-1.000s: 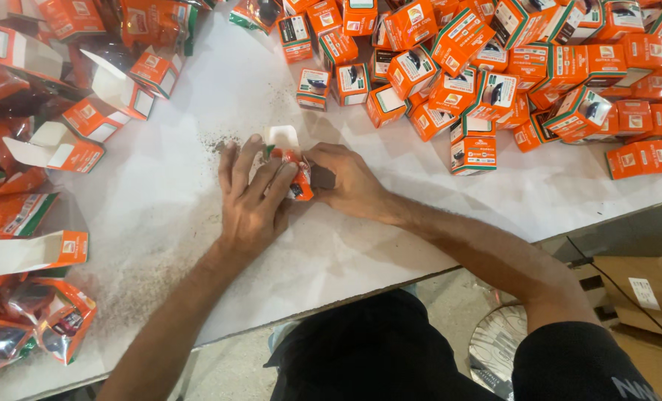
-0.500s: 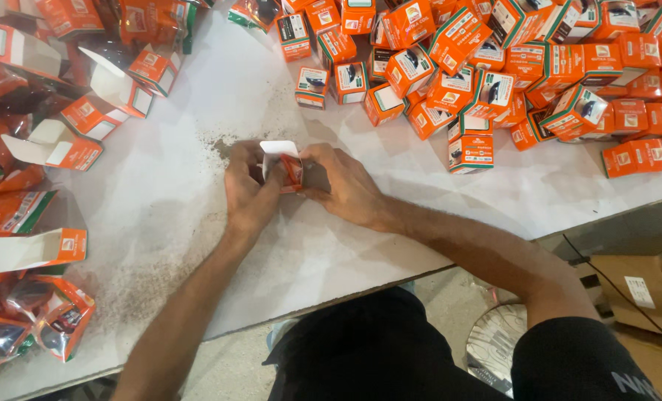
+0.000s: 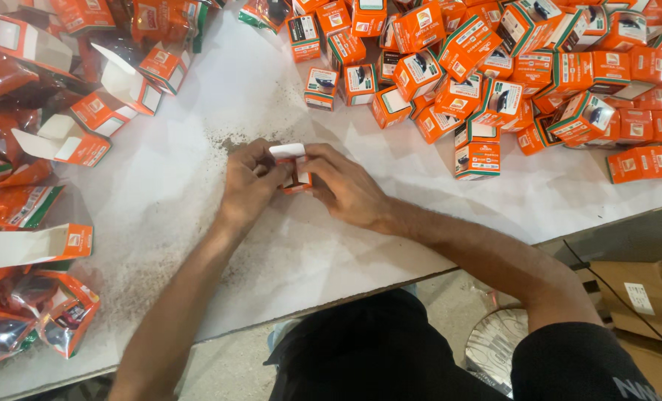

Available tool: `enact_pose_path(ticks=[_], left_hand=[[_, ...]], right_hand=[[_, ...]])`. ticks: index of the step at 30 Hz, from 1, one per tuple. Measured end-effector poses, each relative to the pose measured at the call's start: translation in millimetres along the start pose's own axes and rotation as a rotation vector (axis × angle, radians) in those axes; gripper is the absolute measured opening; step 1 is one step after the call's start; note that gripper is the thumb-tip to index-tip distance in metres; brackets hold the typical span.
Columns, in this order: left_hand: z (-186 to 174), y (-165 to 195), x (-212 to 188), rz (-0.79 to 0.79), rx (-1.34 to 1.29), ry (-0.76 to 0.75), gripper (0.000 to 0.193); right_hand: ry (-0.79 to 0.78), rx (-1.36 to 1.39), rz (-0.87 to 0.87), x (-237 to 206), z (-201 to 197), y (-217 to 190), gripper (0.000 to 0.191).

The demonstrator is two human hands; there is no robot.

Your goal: The person picks up small orange product boxes from a large pile on the table, opens and folds each box, and places it into a plastic bag beside the pile. They repeat this packing cycle continuously, occasionally reaching across the table to gather more boxes.

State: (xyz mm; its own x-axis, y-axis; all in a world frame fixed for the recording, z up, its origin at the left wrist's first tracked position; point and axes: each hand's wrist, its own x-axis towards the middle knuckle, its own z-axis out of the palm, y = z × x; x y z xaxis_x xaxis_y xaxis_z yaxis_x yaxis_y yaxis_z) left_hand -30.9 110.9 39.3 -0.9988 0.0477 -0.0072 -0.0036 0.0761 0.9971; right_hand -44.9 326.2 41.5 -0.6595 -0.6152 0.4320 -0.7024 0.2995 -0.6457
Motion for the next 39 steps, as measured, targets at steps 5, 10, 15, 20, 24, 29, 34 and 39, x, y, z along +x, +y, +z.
enact_pose_path(ticks=[5,10,15,20,24,29,34,39], left_hand=[[1.4,5.9,-14.4,0.651,0.404,-0.015,0.029],[-4.3,9.1,-17.8,0.72,0.555,-0.068,0.03],[2.5,8.3,-16.3,0.674,0.484,-0.064,0.017],[-2.8,8.7,-25.5,0.811,0.725,-0.116,0.035],[-31.1,-4.8,-18.8,0.757,0.853,-0.063,0.048],[-112.8,-13.4,34.9,0.608,1.145,0.673,0.054],[-105.6,19.4,55.4,0.575,1.078,0.699,0.032],[20.8,34.2,21.7,0.822,0.806,0.036,0.04]], right_hand=[[0.021,0.131,0.128,1.0,-3.5,1.7,0.055],[0.016,0.155,0.108,0.7,-5.0,-1.4,0.06],[0.012,0.078,-0.028,1.2,-10.9,-1.0,0.052],[-0.053,0.015,-0.001,-1.8,-8.2,-0.2,0.031],[-0.06,-0.075,-0.145,9.3,-21.9,4.1,0.029],[0.462,-0.521,-0.115,23.7,-56.9,12.3,0.065],[0.122,-0.102,-0.044,17.3,-27.4,4.4,0.092],[0.105,0.21,0.339,16.9,-9.9,17.7,0.096]])
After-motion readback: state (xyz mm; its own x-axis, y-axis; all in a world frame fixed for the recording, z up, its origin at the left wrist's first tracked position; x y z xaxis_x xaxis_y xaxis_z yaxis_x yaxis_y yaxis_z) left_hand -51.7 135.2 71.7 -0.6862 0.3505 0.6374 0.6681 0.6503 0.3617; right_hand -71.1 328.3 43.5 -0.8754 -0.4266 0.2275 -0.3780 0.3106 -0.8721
